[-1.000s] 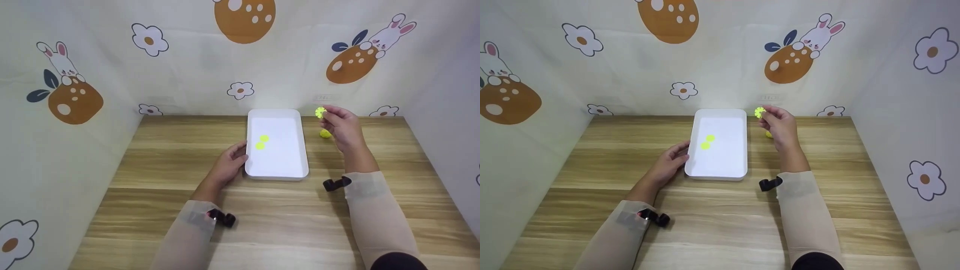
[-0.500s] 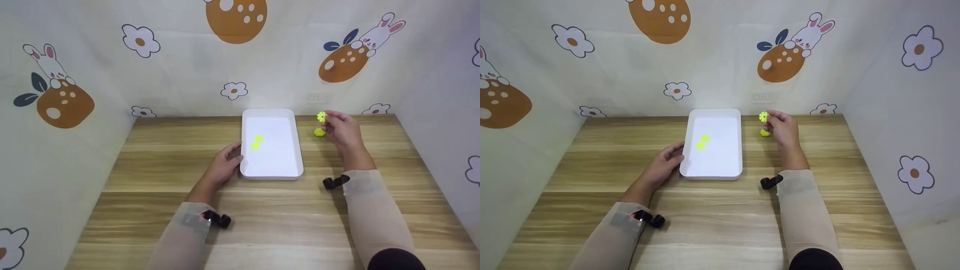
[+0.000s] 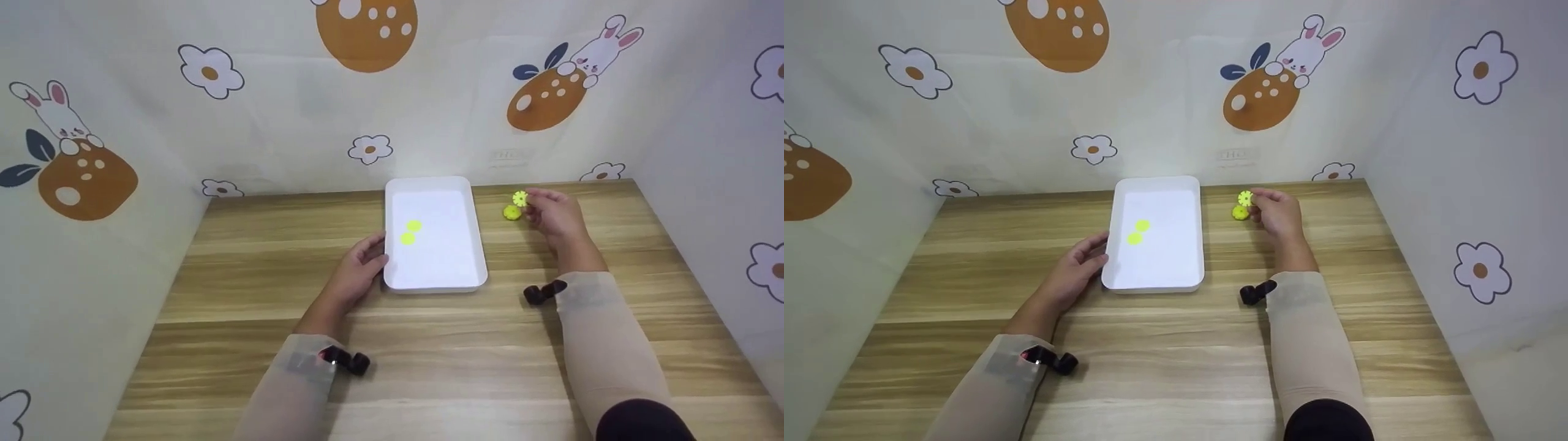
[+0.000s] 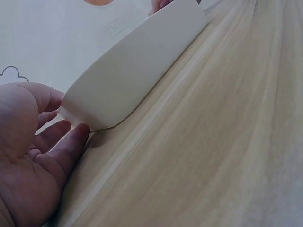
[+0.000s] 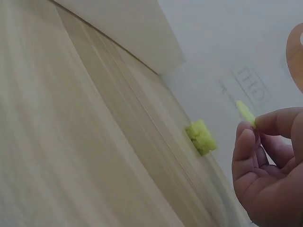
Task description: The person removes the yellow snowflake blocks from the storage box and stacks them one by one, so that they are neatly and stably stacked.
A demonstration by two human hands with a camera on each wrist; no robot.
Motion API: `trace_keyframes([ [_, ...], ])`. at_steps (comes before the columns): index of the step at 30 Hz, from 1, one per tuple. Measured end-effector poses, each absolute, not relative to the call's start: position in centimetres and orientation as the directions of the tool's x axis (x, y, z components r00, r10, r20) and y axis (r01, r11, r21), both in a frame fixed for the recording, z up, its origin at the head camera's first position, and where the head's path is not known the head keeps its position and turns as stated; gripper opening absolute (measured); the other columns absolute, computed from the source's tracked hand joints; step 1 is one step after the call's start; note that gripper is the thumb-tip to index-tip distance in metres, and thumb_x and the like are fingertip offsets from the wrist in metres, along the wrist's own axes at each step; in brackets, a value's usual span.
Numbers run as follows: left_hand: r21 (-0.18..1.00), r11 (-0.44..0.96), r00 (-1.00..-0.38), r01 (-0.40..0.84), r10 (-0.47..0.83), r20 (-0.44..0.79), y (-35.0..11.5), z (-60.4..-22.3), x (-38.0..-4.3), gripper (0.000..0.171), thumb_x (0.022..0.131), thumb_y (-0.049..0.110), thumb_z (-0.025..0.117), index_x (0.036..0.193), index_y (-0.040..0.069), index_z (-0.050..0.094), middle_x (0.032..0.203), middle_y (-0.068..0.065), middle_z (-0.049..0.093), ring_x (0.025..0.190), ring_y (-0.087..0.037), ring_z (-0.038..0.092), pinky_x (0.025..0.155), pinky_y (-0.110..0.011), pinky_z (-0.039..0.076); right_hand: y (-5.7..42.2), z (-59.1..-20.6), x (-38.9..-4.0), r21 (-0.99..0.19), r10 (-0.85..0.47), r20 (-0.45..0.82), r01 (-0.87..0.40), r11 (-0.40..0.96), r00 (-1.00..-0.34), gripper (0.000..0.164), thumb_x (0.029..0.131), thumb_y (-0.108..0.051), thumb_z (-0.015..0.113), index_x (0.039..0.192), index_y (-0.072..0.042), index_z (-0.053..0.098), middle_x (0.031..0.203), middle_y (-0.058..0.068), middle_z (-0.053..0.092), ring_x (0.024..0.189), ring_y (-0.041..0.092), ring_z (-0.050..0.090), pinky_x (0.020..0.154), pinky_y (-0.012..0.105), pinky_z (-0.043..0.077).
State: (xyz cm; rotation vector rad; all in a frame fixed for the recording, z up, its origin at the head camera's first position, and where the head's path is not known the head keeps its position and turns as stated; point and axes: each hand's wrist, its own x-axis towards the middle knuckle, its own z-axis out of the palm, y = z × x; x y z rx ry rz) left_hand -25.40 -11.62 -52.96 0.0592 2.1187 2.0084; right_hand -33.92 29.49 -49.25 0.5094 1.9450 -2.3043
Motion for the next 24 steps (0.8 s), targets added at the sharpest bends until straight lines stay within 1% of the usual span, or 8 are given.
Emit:
trace_keyframes([
  [4,0.99,0.067,-0.976,-0.124,0.174,-0.134,-11.7,-53.0,-25.4,0.057,0.106,0.007,0.061,0.161,0.008,0.047,0.167,-0.016,0.048,0.156,-0.031,0.047,0.128,-0.045,0.043,29.6,-49.9,-34.1,-0.941,0.139,-0.327,0.309,-0.139,-0.935,0.028,0.105,-0.012,0.067,0.132,-0.004,0.069,0.104,0.0,0.073,0.085,0.01,0.067,0.078,0.02,0.063],
  [8,0.991,0.054,-0.975,-0.123,0.181,-0.131,-11.6,-53.0,-25.4,0.057,0.106,0.006,0.061,0.161,0.008,0.046,0.167,-0.016,0.048,0.156,-0.031,0.047,0.128,-0.045,0.043,29.7,-50.3,-34.1,-0.938,0.127,-0.341,0.328,-0.111,-0.932,0.037,0.106,-0.012,0.065,0.141,0.0,0.064,0.106,0.001,0.071,0.085,0.009,0.067,0.077,0.018,0.062],
  [13,0.992,0.05,-0.974,-0.116,0.189,-0.124,-11.7,-53.0,-25.3,0.057,0.106,0.007,0.062,0.161,0.007,0.046,0.166,-0.016,0.049,0.156,-0.031,0.047,0.129,-0.045,0.042,29.6,-50.5,-33.9,-0.938,0.127,-0.341,0.328,-0.112,-0.932,0.041,0.105,-0.011,0.067,0.143,0.003,0.062,0.1,0.0,0.074,0.08,0.007,0.069,0.074,0.016,0.062],
  [17,0.993,0.051,-0.976,-0.102,0.189,-0.11,-11.8,-53.0,-25.3,0.057,0.106,0.007,0.062,0.161,0.006,0.046,0.165,-0.017,0.051,0.155,-0.031,0.048,0.129,-0.045,0.042,29.5,-50.5,-33.9,-0.936,0.127,-0.347,0.335,-0.106,-0.929,0.043,0.105,-0.01,0.067,0.145,0.004,0.06,0.096,0.0,0.075,0.078,0.007,0.069,0.074,0.016,0.062],
  [24,0.993,0.052,-0.977,-0.107,0.179,-0.114,-11.6,-52.9,-25.3,0.057,0.106,0.006,0.062,0.16,0.006,0.047,0.164,-0.017,0.052,0.154,-0.031,0.049,0.128,-0.045,0.043,29.5,-50.6,-34.0,-0.937,0.139,-0.348,0.34,-0.082,-0.927,0.046,0.104,-0.009,0.068,0.146,0.006,0.059,0.093,0.0,0.075,0.077,0.006,0.068,0.073,0.015,0.062],
])
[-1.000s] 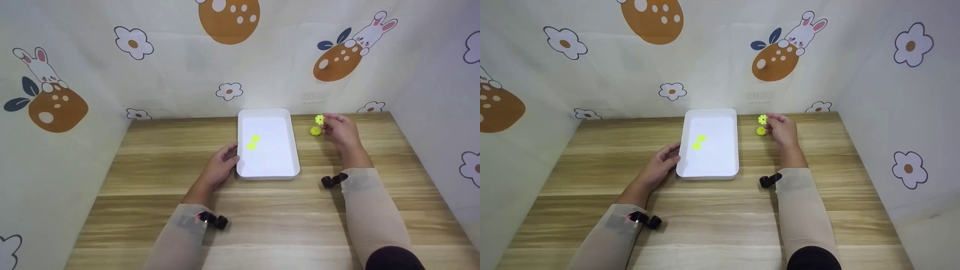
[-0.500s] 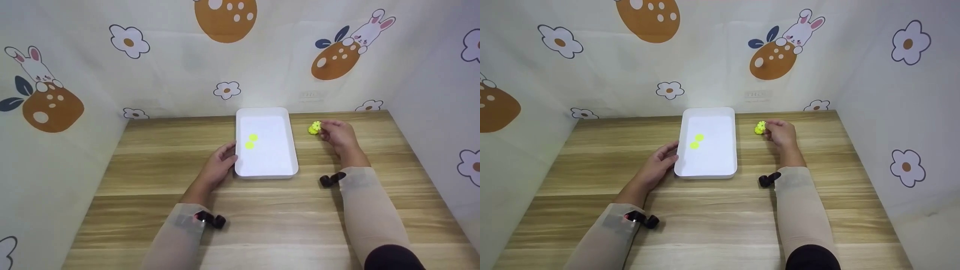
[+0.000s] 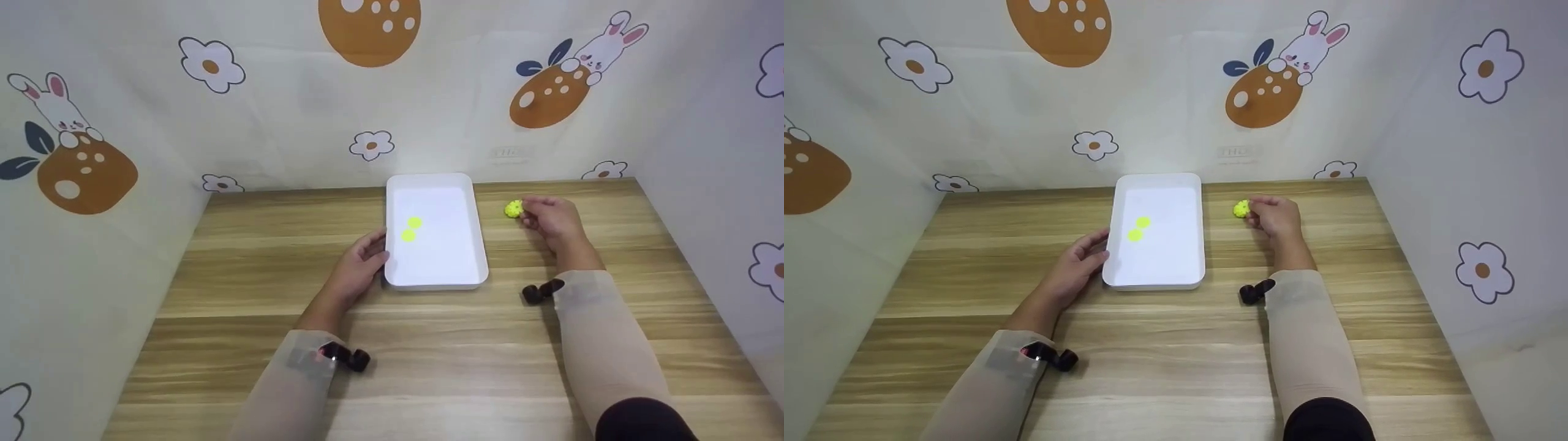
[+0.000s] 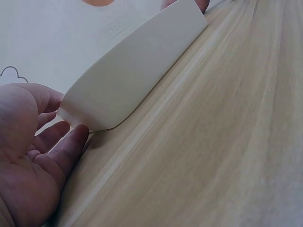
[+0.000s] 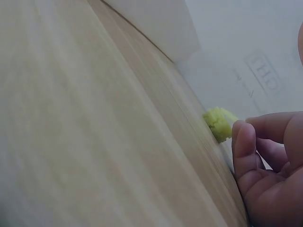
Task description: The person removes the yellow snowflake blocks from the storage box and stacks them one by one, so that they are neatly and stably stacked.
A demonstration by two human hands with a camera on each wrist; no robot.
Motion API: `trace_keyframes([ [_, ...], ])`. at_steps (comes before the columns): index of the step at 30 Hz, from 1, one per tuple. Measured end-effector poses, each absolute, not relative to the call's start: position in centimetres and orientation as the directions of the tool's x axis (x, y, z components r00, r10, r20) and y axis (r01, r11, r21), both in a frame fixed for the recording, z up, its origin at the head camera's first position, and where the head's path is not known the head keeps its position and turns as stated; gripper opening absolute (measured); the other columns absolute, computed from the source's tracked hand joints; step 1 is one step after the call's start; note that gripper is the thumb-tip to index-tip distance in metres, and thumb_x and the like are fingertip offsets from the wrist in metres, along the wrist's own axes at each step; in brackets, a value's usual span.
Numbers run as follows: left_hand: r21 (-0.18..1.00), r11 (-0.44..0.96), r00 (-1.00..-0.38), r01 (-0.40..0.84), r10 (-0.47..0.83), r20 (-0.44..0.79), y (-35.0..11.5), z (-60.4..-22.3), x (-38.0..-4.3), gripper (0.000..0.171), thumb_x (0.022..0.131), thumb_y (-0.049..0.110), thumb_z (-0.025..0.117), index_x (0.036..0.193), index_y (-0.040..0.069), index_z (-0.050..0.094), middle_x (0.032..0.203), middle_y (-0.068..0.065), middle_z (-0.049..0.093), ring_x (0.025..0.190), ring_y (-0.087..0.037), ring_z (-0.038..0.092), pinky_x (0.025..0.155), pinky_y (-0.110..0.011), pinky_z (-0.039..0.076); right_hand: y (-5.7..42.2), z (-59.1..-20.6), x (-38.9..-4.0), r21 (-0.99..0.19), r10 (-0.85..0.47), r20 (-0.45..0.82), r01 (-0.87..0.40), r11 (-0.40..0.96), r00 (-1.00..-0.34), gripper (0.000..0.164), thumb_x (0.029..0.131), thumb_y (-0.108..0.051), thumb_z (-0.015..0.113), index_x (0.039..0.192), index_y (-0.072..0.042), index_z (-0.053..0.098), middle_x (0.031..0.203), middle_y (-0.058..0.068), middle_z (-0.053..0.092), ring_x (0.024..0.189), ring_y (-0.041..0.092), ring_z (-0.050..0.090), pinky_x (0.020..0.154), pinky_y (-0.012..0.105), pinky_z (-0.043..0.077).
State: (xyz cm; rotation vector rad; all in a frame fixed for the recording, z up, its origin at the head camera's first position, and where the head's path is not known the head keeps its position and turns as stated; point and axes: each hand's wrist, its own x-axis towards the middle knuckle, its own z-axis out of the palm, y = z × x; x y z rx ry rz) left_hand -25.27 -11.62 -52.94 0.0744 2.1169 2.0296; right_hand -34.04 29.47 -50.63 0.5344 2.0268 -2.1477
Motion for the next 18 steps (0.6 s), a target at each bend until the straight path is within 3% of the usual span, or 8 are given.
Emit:
trace_keyframes([
  [11,0.996,0.037,-0.982,-0.08,0.168,-0.085,-11.44,-52.87,-25.28,0.056,0.105,0.003,0.061,0.16,0.003,0.047,0.163,-0.021,0.051,0.153,-0.035,0.05,0.128,-0.046,0.042,29.3,-50.64,-34.09,-0.944,0.169,-0.329,0.328,-0.035,-0.929,0.044,0.105,-0.011,0.067,0.145,0.007,0.06,0.095,0.001,0.075,0.077,0.006,0.07,0.076,0.016,0.063],
  [18,0.993,0.056,-0.978,-0.1,0.179,-0.109,-11.57,-53.01,-25.3,0.056,0.106,0.006,0.062,0.16,0.005,0.047,0.164,-0.018,0.051,0.154,-0.032,0.049,0.129,-0.045,0.042,29.21,-50.6,-34.03,-0.943,0.184,-0.332,0.319,-0.095,-0.925,0.043,0.106,-0.013,0.066,0.143,0.006,0.06,0.09,0.001,0.074,0.075,0.008,0.067,0.069,0.018,0.062],
])
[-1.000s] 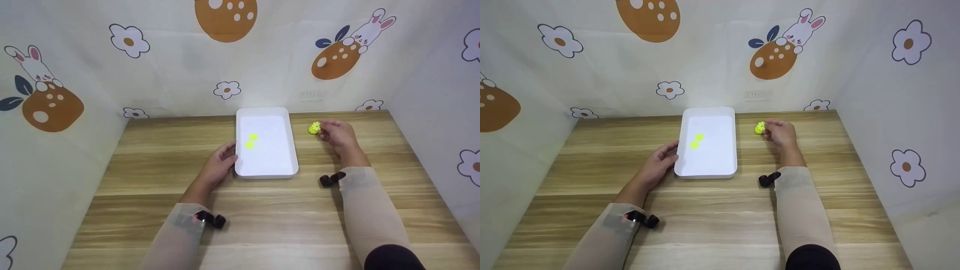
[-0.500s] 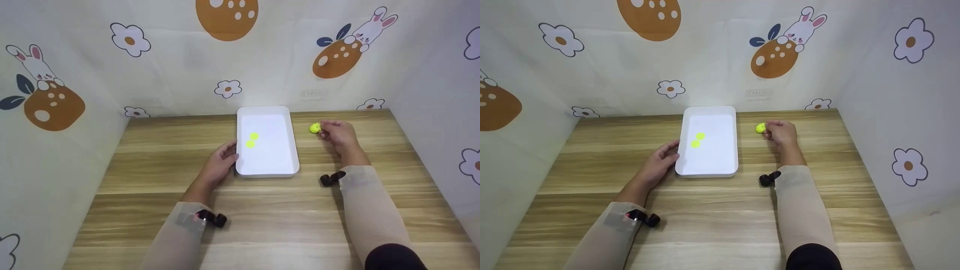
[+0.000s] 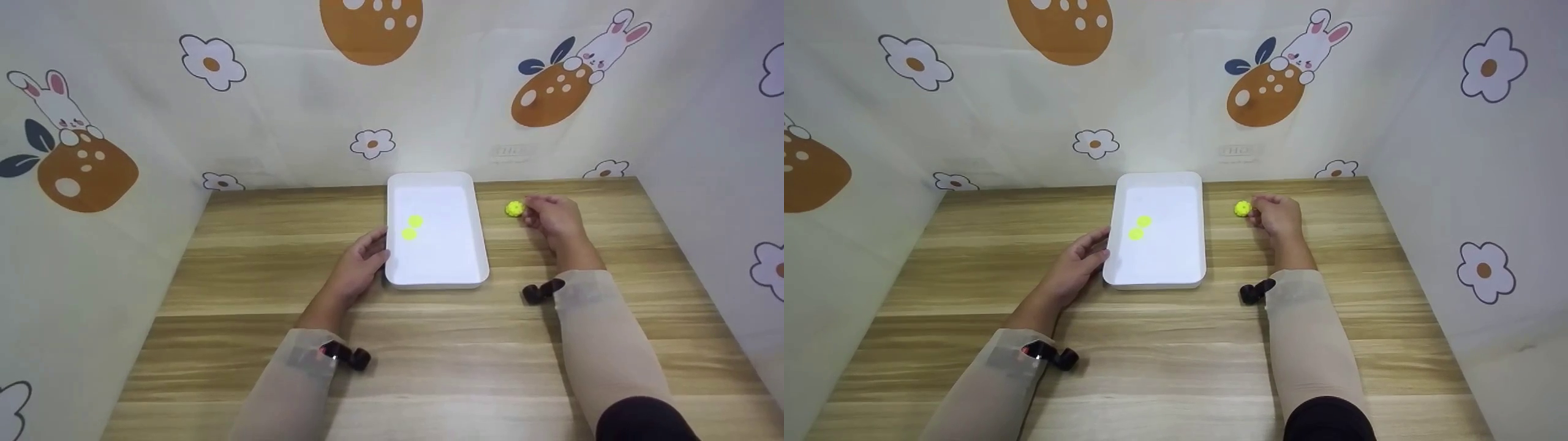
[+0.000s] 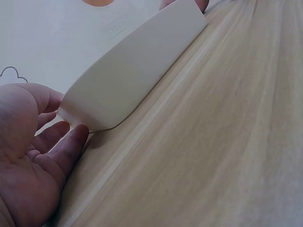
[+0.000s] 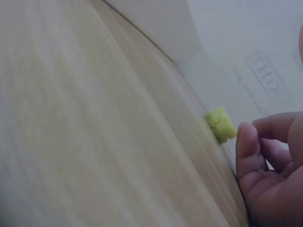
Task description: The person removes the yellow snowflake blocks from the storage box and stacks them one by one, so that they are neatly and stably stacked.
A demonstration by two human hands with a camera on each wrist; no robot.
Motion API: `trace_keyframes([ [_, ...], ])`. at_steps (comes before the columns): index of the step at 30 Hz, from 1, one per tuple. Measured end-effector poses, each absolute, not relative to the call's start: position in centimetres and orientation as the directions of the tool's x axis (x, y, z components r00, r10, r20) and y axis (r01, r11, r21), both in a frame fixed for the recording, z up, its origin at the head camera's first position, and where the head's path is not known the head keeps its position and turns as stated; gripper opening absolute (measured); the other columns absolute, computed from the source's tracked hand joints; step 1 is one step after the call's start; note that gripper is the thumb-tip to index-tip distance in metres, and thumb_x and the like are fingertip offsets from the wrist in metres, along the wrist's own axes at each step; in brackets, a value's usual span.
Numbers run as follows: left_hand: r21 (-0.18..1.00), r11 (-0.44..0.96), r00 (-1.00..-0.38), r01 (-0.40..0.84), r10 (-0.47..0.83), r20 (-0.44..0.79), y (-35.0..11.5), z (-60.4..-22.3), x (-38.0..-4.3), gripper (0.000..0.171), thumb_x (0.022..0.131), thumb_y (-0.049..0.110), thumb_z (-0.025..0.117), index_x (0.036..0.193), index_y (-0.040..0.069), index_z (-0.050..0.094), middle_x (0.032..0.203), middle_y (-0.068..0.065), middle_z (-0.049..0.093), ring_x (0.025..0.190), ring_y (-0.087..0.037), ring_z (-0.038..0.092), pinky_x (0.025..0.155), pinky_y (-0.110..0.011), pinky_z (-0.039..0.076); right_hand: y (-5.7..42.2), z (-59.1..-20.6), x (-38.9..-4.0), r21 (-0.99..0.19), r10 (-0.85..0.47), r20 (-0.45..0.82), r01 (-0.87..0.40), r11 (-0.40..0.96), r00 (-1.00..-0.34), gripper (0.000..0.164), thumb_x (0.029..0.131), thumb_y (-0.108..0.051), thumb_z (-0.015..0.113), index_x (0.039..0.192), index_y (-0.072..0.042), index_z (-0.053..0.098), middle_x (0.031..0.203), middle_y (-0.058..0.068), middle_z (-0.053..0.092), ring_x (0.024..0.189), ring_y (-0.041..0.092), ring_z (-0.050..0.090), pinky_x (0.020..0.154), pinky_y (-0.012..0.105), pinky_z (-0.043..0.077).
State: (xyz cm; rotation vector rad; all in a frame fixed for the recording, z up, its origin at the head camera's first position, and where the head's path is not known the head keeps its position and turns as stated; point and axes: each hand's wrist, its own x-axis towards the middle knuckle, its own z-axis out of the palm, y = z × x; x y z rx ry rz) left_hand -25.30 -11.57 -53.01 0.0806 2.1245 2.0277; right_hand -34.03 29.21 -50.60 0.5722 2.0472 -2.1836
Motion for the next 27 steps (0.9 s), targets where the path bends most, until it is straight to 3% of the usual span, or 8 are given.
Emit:
trace_keyframes([
  [10,0.992,0.052,-0.975,-0.117,0.183,-0.124,-11.7,-53.0,-25.4,0.056,0.106,0.007,0.061,0.161,0.007,0.046,0.166,-0.016,0.049,0.156,-0.031,0.047,0.129,-0.044,0.042,27.6,-48.3,-33.4,-0.956,0.125,-0.257,0.234,-0.174,-0.958,0.008,0.103,-0.019,0.073,0.11,-0.016,0.075,0.094,-0.005,0.066,0.078,0.01,0.062,0.063,0.02,0.054],
  [20,0.992,0.054,-0.979,-0.116,0.165,-0.123,-11.9,-53.1,-25.2,0.056,0.106,0.006,0.062,0.16,0.007,0.048,0.165,-0.018,0.051,0.155,-0.032,0.048,0.128,-0.046,0.043,22.1,-45.5,-32.4,-0.968,-0.062,-0.157,0.166,-0.191,-0.986,0.016,0.103,-0.018,0.073,0.115,-0.009,0.077,0.091,-0.001,0.07,0.073,0.012,0.064,0.063,0.021,0.057],
  [27,0.987,0.092,-0.977,-0.13,0.158,-0.144,-11.6,-52.9,-25.5,0.056,0.105,0.01,0.064,0.16,0.011,0.05,0.163,-0.014,0.053,0.153,-0.029,0.051,0.127,-0.045,0.044,18.6,-43.9,-32.3,-0.984,-0.196,-0.168,0.175,-0.022,-0.966,0.024,0.104,-0.023,0.071,0.124,-0.01,0.075,0.098,0.001,0.068,0.081,0.014,0.068,0.07,0.021,0.061],
])
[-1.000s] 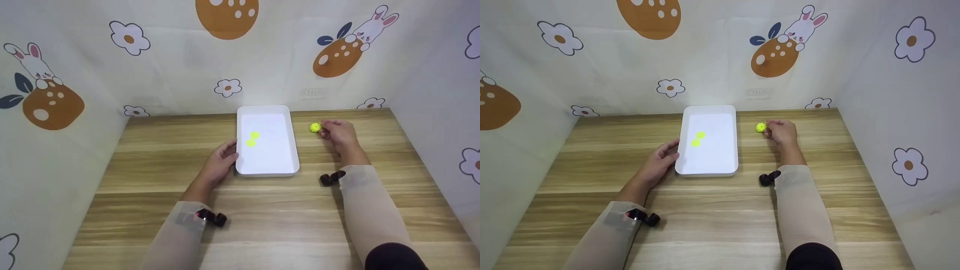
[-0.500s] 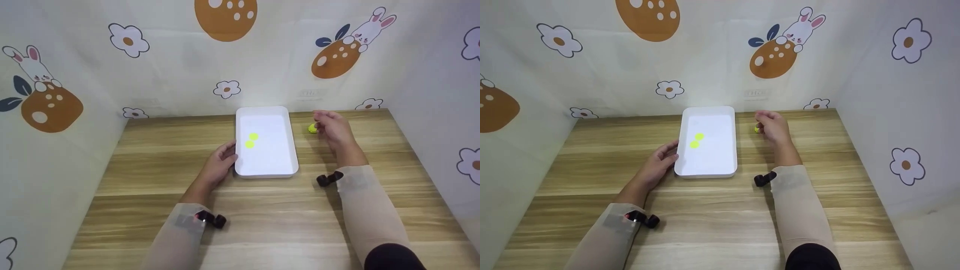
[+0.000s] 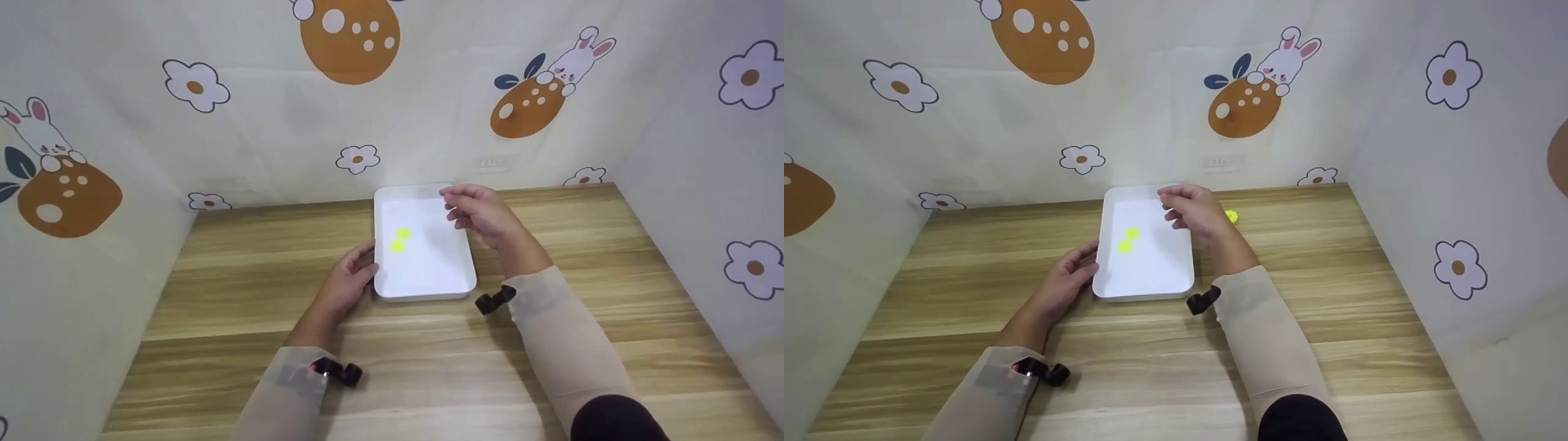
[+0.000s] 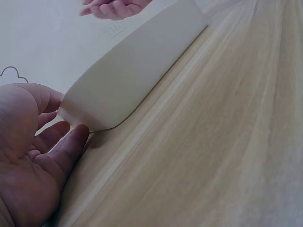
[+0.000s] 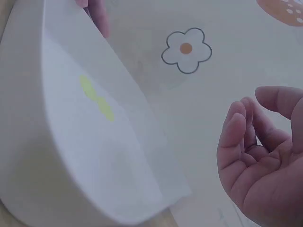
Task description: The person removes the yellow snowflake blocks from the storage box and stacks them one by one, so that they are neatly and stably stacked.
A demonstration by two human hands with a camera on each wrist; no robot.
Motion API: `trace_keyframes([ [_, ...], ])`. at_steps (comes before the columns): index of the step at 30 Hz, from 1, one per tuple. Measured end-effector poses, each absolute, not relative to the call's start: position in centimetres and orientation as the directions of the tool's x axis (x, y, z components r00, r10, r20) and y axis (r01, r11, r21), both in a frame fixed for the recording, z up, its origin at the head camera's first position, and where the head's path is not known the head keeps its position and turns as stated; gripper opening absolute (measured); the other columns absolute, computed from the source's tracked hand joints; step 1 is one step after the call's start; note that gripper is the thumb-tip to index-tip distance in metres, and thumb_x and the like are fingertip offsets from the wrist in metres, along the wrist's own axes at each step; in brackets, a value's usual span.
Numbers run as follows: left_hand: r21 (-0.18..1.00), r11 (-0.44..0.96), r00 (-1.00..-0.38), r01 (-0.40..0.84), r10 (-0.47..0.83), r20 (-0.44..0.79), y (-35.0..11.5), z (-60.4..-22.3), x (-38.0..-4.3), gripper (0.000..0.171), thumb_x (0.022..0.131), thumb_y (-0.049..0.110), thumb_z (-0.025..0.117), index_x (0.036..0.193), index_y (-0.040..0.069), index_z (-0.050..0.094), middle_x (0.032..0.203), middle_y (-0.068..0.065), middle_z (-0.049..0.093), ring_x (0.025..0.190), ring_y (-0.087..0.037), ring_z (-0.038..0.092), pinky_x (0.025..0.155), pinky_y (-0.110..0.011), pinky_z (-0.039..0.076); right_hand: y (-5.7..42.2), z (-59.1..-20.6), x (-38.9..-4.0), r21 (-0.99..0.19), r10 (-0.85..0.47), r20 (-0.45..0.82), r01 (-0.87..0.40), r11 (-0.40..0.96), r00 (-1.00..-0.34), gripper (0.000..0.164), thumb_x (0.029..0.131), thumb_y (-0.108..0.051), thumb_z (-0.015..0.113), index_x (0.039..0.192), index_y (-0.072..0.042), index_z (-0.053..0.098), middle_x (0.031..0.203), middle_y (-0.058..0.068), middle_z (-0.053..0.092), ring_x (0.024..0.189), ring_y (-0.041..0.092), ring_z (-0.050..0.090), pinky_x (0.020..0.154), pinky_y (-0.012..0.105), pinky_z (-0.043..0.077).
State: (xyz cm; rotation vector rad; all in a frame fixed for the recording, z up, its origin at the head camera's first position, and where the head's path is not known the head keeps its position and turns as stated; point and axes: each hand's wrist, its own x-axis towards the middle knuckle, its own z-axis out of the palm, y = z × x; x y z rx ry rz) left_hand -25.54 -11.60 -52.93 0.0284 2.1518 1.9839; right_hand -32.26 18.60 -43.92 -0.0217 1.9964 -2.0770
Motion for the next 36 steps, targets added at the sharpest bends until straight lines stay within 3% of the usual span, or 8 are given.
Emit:
trace_keyframes([
  [9,0.994,0.069,-0.979,-0.084,0.182,-0.096,-11.6,-53.0,-25.4,0.057,0.105,0.007,0.062,0.16,0.006,0.048,0.165,-0.018,0.05,0.155,-0.034,0.048,0.128,-0.047,0.043,14.7,-43.5,-34.9,-0.968,-0.286,-0.245,0.215,0.134,-0.926,0.028,0.103,-0.027,0.073,0.125,-0.012,0.076,0.108,0.008,0.07,0.093,0.022,0.07,0.075,0.023,0.062],
  [15,0.993,0.07,-0.981,-0.094,0.165,-0.105,-11.7,-53.0,-25.3,0.056,0.105,0.007,0.062,0.16,0.007,0.049,0.164,-0.018,0.051,0.154,-0.034,0.049,0.128,-0.047,0.043,13.2,-44.6,-36.8,-0.96,-0.328,-0.271,0.228,0.164,-0.905,0.027,0.102,-0.026,0.073,0.125,-0.012,0.076,0.102,0.002,0.068,0.092,0.02,0.069,0.074,0.023,0.06],
  [23,0.994,0.064,-0.981,-0.093,0.167,-0.102,-11.5,-53.0,-25.4,0.055,0.105,0.005,0.062,0.159,0.006,0.05,0.162,-0.02,0.053,0.152,-0.035,0.051,0.127,-0.048,0.045,12.2,-47.0,-38.0,-0.945,-0.384,-0.315,0.247,0.217,-0.868,0.041,0.102,-0.018,0.071,0.139,-0.001,0.068,0.115,0.008,0.073,0.092,0.017,0.067,0.081,0.026,0.059],
  [25,0.994,0.06,-0.981,-0.091,0.168,-0.1,-11.5,-53.0,-25.3,0.055,0.105,0.005,0.062,0.159,0.005,0.049,0.162,-0.02,0.053,0.153,-0.035,0.051,0.127,-0.048,0.044,12.0,-47.6,-38.3,-0.946,-0.389,-0.307,0.234,0.224,-0.869,0.044,0.101,-0.018,0.072,0.141,0.001,0.066,0.11,0.008,0.073,0.091,0.016,0.067,0.081,0.027,0.058],
  [30,0.994,0.073,-0.979,-0.082,0.183,-0.095,-11.5,-53.0,-25.3,0.055,0.105,0.006,0.062,0.159,0.003,0.049,0.163,-0.02,0.052,0.153,-0.035,0.05,0.128,-0.048,0.043,11.9,-49.0,-38.6,-0.932,-0.396,-0.326,0.223,0.286,-0.858,0.041,0.097,-0.017,0.077,0.134,0.0,0.071,0.09,-0.002,0.071,0.086,0.015,0.064,0.079,0.025,0.055],
  [36,0.992,0.067,-0.973,-0.105,0.199,-0.116,-11.7,-53.1,-25.4,0.056,0.106,0.008,0.062,0.16,0.007,0.048,0.165,-0.017,0.051,0.155,-0.032,0.048,0.129,-0.048,0.042,12.4,-49.5,-38.5,-0.894,-0.409,-0.335,0.149,0.422,-0.849,0.033,0.091,-0.018,0.084,0.122,-0.011,0.08,0.103,-0.005,0.076,0.099,0.015,0.064,0.089,0.025,0.054],
])
